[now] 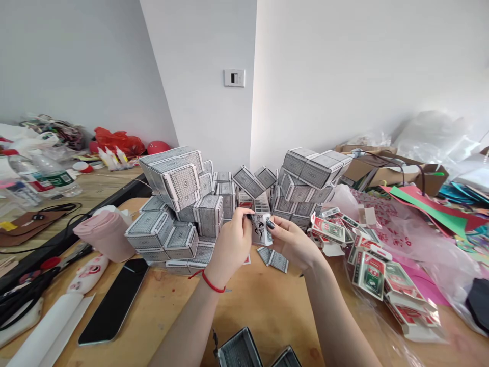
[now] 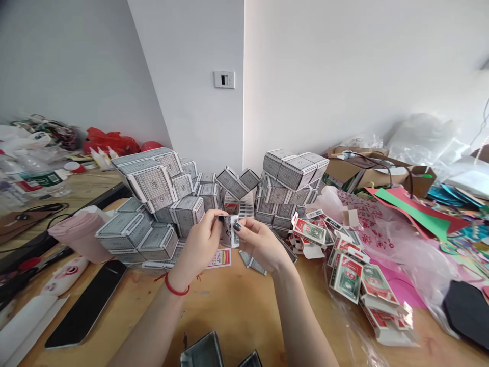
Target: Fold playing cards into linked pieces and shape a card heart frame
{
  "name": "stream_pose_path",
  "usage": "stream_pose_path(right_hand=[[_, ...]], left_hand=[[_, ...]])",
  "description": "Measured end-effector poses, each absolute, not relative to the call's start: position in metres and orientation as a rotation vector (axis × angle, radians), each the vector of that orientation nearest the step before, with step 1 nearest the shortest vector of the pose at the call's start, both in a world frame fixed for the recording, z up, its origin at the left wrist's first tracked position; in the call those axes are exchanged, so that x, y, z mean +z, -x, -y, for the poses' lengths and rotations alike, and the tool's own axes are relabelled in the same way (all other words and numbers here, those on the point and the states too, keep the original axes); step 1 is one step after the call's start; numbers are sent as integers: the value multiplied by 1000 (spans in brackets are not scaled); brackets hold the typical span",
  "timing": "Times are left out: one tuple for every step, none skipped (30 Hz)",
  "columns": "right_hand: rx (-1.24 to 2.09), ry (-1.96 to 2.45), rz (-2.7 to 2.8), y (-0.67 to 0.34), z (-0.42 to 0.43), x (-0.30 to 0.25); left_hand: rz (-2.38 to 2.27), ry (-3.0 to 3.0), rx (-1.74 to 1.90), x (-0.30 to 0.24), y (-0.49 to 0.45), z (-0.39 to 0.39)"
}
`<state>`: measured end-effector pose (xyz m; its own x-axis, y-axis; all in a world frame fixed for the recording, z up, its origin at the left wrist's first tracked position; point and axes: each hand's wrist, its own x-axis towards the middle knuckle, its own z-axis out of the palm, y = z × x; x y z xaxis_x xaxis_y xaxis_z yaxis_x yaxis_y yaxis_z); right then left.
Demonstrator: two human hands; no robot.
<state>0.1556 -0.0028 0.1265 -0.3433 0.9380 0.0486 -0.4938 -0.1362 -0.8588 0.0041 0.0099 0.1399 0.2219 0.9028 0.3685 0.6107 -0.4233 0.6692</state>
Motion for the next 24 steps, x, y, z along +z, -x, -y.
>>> stream_pose_path(right_hand=[[1725,634,1010,-156,2,126],[1745,632,1014,-157,1,126],[1756,638,1019,-157,1,125],[1757,650,1023,-157,0,125],[1752,667,1028,-157,0,124],[1744,685,1035,-158,0,124],[1738,704,1045,-157,0,123],[1731,722,1055,-157,-1,123],[1722,741,1065,-157,-1,122],[1711,760,1074,-157,-1,122],[1698,780,1080,-157,-2,122],[1683,799,1085,-157,-2,122],[1666,818,1089,-158,-2,122],[1649,833,1092,-158,-3,122],[1632,845,1093,-158,-3,122],[1616,853,1093,-159,-3,123],[1603,856,1092,-159,-3,123],[1592,856,1090,-159,-2,124],[1585,856,1087,-159,-2,124],[1580,859,1084,-159,-2,124],[1575,866,1079,-158,-2,124],[1568,878,1073,-158,-2,124],[1558,897,1067,-158,-2,123],[1544,922,1062,-158,-3,123]], left_hand=[[-1359,-2130,1071,139,-5,-10],[-1304,-2145,1110,139,-5,-11],[-1244,-2163,1152,140,-5,-11],[-1186,-2186,1187,141,-5,-11],[-1137,-2213,1203,142,-4,-11],[-1102,-2239,1199,144,-3,-10],[-1083,-2262,1178,146,-2,-10],[-1081,-2279,1158,147,-1,-9],[-1090,-2289,1145,148,1,-9],[-1107,-2298,1142,149,2,-9],[-1127,-2311,1146,149,3,-9],[-1146,-2331,1151,148,4,-10],[-1161,-2357,1155,148,4,-10],[-1173,-2384,1156,147,4,-11],[-1184,-2410,1158,145,4,-11],[-1196,-2430,1162,144,4,-12],[-1206,-2445,1168,143,3,-12],[-1214,-2458,1175,142,3,-12],[-1224,-2470,1180,142,3,-13],[-1234,-2483,1181,141,3,-13],[-1247,-2501,1175,140,3,-13],[-1263,-2524,1160,140,3,-13],[-1284,-2551,1139,140,3,-14],[-1308,-2581,1114,140,4,-14]])
